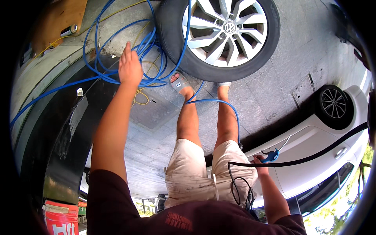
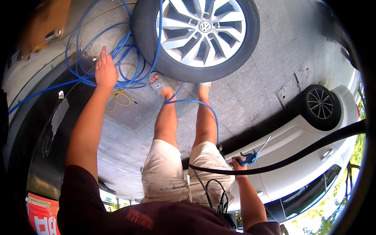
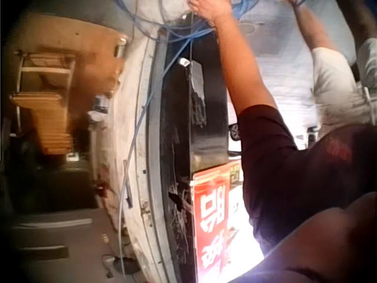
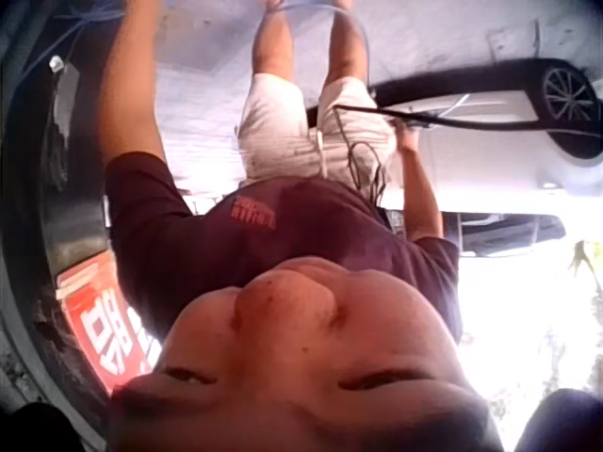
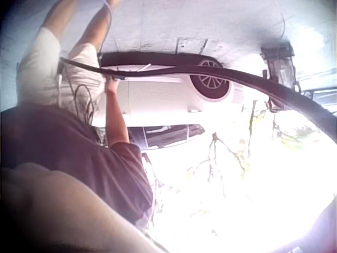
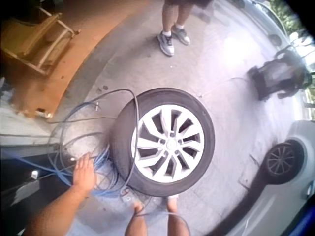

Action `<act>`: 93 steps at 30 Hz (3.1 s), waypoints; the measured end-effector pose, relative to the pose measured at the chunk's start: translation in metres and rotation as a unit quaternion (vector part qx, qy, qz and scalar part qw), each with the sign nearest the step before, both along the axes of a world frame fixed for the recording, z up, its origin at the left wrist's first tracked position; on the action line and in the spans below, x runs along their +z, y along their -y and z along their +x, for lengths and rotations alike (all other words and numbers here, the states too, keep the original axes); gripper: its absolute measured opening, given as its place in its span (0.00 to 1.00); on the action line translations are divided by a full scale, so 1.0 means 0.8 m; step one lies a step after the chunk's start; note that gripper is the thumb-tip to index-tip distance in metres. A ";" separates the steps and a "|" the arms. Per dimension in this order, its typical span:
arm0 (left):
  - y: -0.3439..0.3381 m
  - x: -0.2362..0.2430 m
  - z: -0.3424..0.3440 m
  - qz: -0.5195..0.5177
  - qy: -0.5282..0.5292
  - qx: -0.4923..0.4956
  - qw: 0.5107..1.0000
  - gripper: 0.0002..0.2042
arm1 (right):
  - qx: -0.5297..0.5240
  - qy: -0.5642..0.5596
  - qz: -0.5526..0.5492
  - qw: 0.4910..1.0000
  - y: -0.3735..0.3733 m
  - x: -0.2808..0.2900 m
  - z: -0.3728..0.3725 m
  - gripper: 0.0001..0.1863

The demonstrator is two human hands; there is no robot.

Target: The person uses an air hose to spray the interior trim of a car door, then coils the hose. They pick up a car tire and carry it to a tire changing machine, where they place it on the stand and manipulate the wheel rim.

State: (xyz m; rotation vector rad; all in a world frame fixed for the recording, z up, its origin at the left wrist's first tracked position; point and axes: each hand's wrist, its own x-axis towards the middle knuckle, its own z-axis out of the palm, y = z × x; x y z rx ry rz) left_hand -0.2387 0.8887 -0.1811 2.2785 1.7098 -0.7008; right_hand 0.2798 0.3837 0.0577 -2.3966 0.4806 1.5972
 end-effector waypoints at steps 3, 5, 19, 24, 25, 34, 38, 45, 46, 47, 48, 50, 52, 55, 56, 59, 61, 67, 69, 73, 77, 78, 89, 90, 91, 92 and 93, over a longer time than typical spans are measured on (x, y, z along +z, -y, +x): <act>0.038 -0.009 -0.040 0.044 -0.080 0.009 0.996 0.30 | -0.052 -0.019 0.023 0.998 0.041 -0.027 0.004 0.06; 0.047 -0.004 -0.050 0.010 -0.197 -0.052 0.979 0.30 | -0.018 -0.032 0.014 0.999 0.051 -0.040 0.016 0.06; 0.114 -0.152 0.013 -0.437 -0.051 -0.018 0.898 0.62 | 0.014 0.019 0.012 1.000 -0.003 -0.082 0.054 0.05; 0.139 -0.168 0.011 -0.493 -0.165 -0.015 0.854 0.44 | 0.009 0.028 -0.023 0.999 -0.030 -0.080 0.044 0.06; 0.157 -0.162 0.013 -0.484 -0.169 -0.020 0.859 0.41 | 0.017 0.041 -0.062 0.997 -0.034 -0.075 0.052 0.07; 0.112 0.159 0.048 -0.200 0.028 -0.113 0.973 0.17 | 0.085 -0.001 0.032 0.996 -0.065 -0.047 0.093 0.05; 0.050 0.402 0.054 -0.121 0.084 -0.053 0.988 0.18 | 0.042 0.014 0.144 0.989 -0.092 -0.020 0.116 0.02; 0.012 0.727 0.058 0.122 0.173 0.166 0.963 0.17 | 0.203 0.041 0.364 0.908 -0.228 0.081 0.127 0.07; 0.010 0.753 0.057 0.145 0.197 0.168 0.955 0.17 | 0.237 0.049 0.390 0.888 -0.243 0.087 0.132 0.08; 0.000 0.783 0.062 0.175 0.210 0.165 0.948 0.16 | 0.265 0.064 0.418 0.867 -0.259 0.097 0.137 0.08; -0.004 0.806 0.065 0.192 0.210 0.173 0.943 0.15 | 0.284 0.066 0.457 0.840 -0.287 0.125 0.135 0.09; -0.018 0.858 0.080 0.224 0.220 0.175 0.933 0.14 | 0.268 0.042 0.506 0.819 -0.344 0.186 0.127 0.10; -0.032 0.890 0.096 0.251 0.232 0.185 0.921 0.13 | 0.203 0.013 0.546 0.812 -0.393 0.208 0.125 0.10; -0.059 0.925 0.100 0.264 0.229 0.231 0.908 0.12 | 0.106 0.005 0.558 0.823 -0.465 0.273 0.103 0.09; -0.063 0.939 0.098 0.277 0.223 0.259 0.898 0.12 | 0.076 -0.008 0.578 0.812 -0.483 0.283 0.098 0.09; -0.105 0.952 0.056 0.343 0.233 0.224 0.882 0.13 | 0.057 0.001 0.612 0.789 -0.546 0.322 0.072 0.09; -0.153 0.953 0.018 0.364 0.166 0.203 0.894 0.14 | 0.070 0.018 0.616 0.784 -0.585 0.332 0.063 0.10; -0.333 0.972 -0.067 0.356 -0.011 0.198 0.913 0.12 | 0.052 0.064 0.630 0.772 -0.716 0.375 -0.011 0.11; -0.404 0.994 -0.091 0.327 -0.041 0.182 0.927 0.12 | 0.037 0.082 0.624 0.776 -0.754 0.390 -0.043 0.11; -0.523 1.061 -0.158 0.308 -0.081 0.146 0.936 0.11 | -0.016 0.072 0.639 0.766 -0.838 0.430 -0.122 0.11; -0.601 1.151 -0.206 0.285 -0.083 0.132 0.946 0.11 | -0.034 0.052 0.655 0.754 -0.930 0.488 -0.224 0.09; -0.613 1.175 -0.215 0.262 -0.082 0.135 0.952 0.11 | -0.026 0.043 0.656 0.753 -0.953 0.502 -0.246 0.09; -0.692 1.258 -0.364 0.466 -0.084 0.025 0.880 0.11 | 0.110 -0.132 0.706 0.687 -1.213 0.569 -0.437 0.13; -0.698 1.264 -0.385 0.477 -0.098 -0.007 0.873 0.12 | 0.109 -0.157 0.712 0.676 -1.239 0.570 -0.454 0.13; -0.705 1.270 -0.405 0.463 -0.077 -0.028 0.882 0.13 | 0.132 -0.159 0.710 0.674 -1.263 0.574 -0.471 0.14; -0.708 1.273 -0.426 0.448 -0.058 -0.045 0.891 0.14 | 0.158 -0.163 0.706 0.671 -1.288 0.577 -0.490 0.14; -0.715 1.276 -0.442 0.434 -0.035 -0.062 0.898 0.14 | 0.184 -0.164 0.703 0.667 -1.315 0.580 -0.505 0.15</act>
